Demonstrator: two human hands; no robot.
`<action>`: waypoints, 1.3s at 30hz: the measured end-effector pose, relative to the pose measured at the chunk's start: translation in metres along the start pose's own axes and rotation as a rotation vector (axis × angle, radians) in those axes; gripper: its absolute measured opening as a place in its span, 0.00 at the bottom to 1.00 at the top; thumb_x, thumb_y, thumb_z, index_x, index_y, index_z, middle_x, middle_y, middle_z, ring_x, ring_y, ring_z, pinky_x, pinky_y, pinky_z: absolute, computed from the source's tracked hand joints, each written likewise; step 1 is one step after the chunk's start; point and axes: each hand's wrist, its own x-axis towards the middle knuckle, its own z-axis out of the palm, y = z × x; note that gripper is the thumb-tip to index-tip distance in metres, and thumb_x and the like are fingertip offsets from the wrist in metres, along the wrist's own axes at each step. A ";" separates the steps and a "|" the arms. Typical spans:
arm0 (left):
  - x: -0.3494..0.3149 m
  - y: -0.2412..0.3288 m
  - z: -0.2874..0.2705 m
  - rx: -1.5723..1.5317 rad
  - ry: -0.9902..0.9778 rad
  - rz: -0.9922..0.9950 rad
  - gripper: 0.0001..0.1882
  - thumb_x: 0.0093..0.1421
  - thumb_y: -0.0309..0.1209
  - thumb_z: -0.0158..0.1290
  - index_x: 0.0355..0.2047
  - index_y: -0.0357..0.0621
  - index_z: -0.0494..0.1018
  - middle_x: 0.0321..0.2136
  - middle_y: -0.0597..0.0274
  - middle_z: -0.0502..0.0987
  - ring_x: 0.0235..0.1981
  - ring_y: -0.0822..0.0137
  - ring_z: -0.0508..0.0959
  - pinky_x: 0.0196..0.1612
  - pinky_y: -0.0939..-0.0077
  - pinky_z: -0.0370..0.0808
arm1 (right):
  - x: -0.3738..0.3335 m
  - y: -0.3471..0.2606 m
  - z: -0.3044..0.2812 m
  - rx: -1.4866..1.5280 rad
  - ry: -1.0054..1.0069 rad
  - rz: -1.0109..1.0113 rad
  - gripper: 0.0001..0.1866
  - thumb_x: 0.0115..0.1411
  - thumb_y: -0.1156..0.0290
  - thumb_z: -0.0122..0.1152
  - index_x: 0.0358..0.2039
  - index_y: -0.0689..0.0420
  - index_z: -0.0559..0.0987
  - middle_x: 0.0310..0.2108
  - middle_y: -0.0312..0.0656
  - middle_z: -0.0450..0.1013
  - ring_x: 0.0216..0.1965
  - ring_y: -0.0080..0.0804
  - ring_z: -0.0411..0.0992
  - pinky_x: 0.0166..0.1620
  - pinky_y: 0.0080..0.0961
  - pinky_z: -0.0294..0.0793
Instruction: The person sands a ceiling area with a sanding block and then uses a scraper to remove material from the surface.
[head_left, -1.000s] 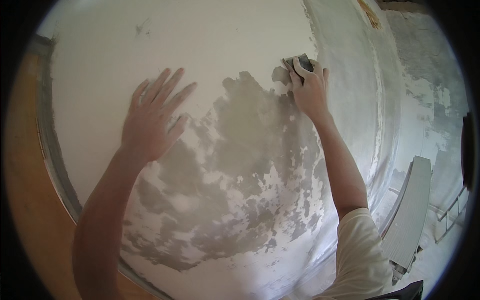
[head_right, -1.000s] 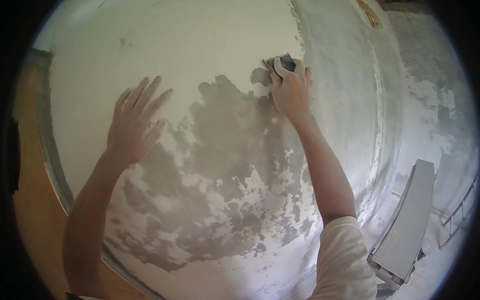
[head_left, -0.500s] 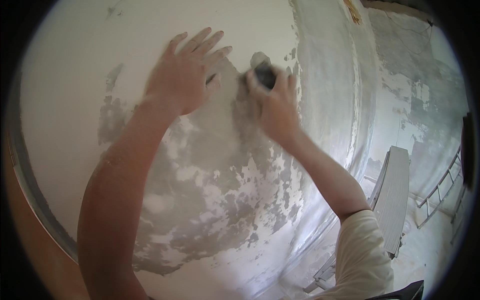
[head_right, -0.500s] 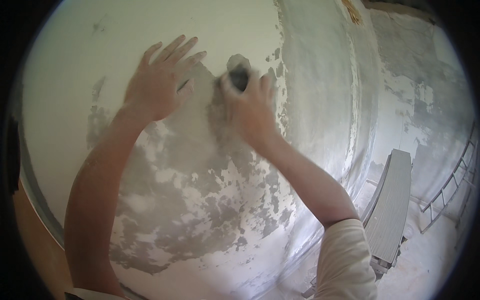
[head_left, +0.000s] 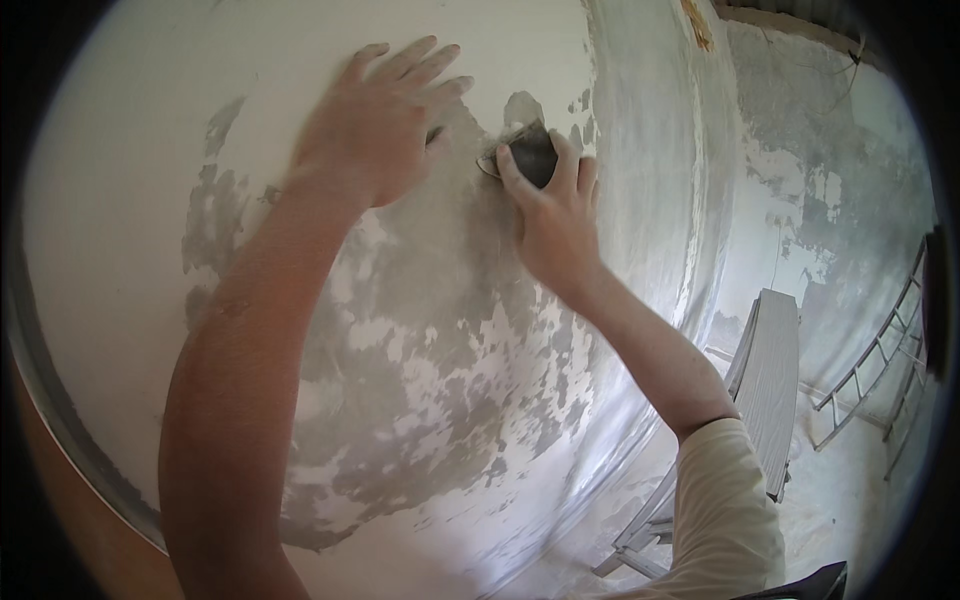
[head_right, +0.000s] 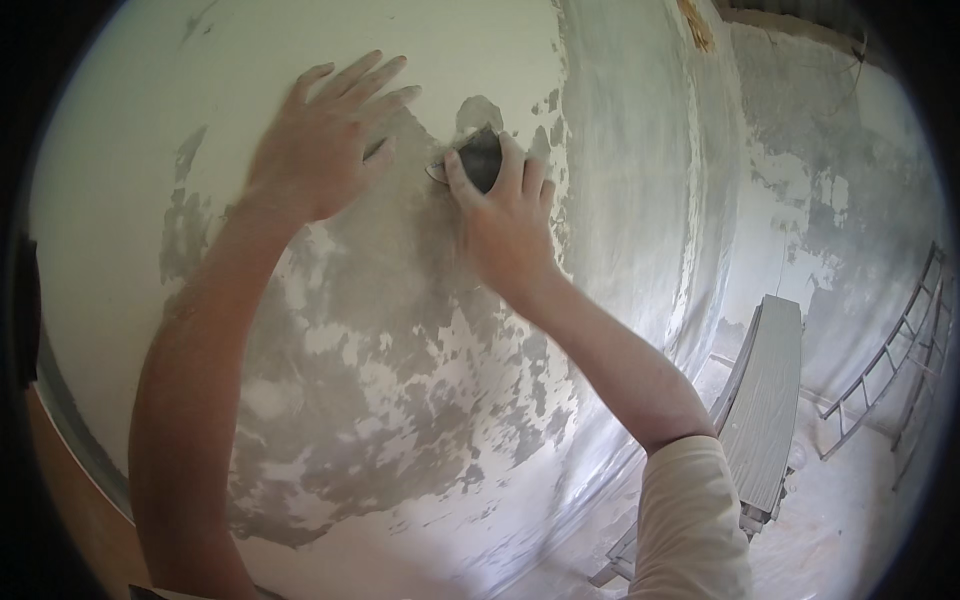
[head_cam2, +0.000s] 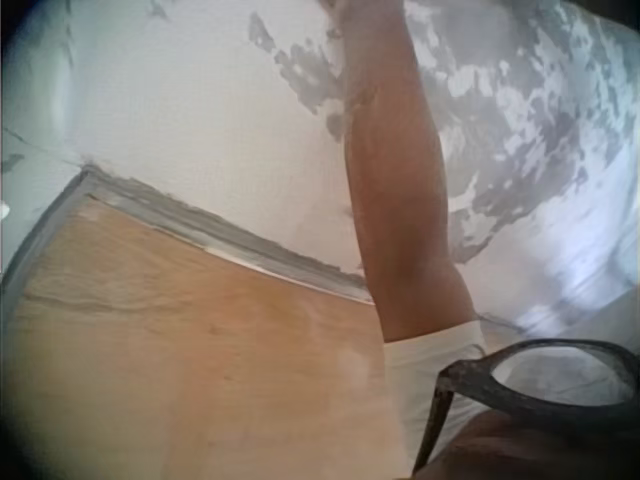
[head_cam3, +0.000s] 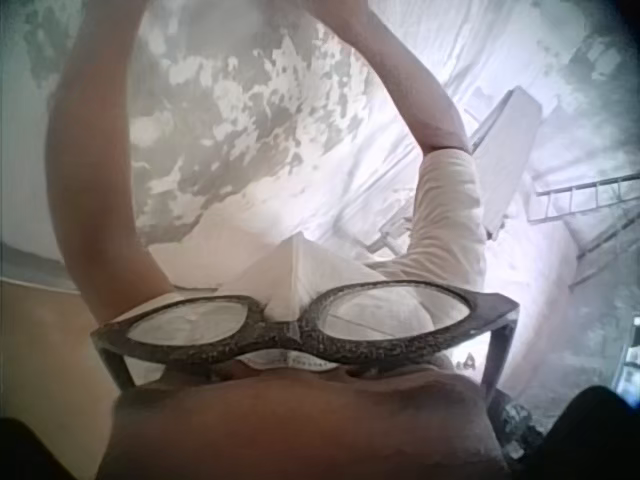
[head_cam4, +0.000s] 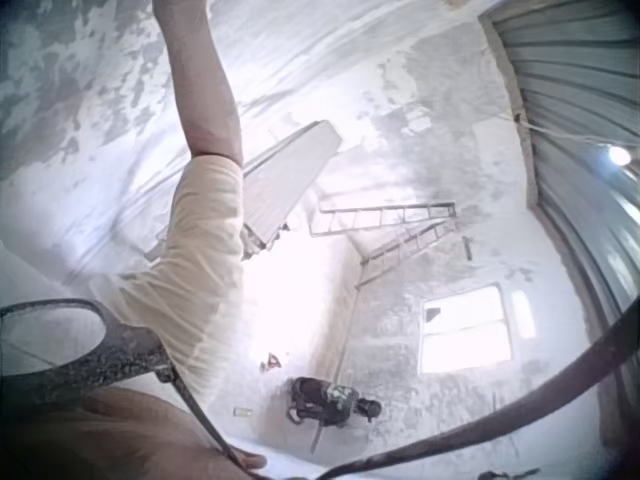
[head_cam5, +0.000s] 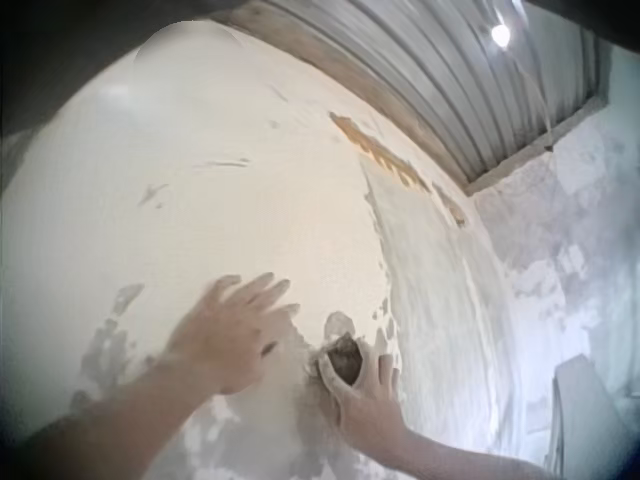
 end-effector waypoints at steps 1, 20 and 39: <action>0.002 0.002 0.000 -0.014 0.005 0.000 0.31 0.76 0.49 0.47 0.78 0.70 0.60 0.80 0.77 0.55 0.80 0.72 0.52 0.81 0.58 0.50 | 0.008 0.011 0.002 0.003 0.024 0.011 0.28 0.63 0.78 0.62 0.64 0.47 0.82 0.67 0.66 0.59 0.60 0.65 0.63 0.59 0.58 0.68; 0.007 0.007 -0.003 -0.108 0.071 -0.011 0.27 0.75 0.46 0.51 0.73 0.65 0.68 0.77 0.76 0.61 0.78 0.70 0.57 0.79 0.58 0.55 | 0.073 0.070 0.005 0.224 -0.084 0.293 0.20 0.67 0.72 0.64 0.59 0.49 0.86 0.62 0.61 0.68 0.59 0.63 0.63 0.64 0.52 0.70; -0.001 0.005 0.008 -0.106 0.108 -0.017 0.28 0.74 0.47 0.53 0.72 0.61 0.70 0.75 0.74 0.64 0.76 0.69 0.60 0.76 0.58 0.58 | -0.040 -0.043 0.009 0.283 0.074 0.402 0.17 0.70 0.70 0.63 0.57 0.54 0.87 0.58 0.67 0.69 0.62 0.61 0.61 0.68 0.51 0.61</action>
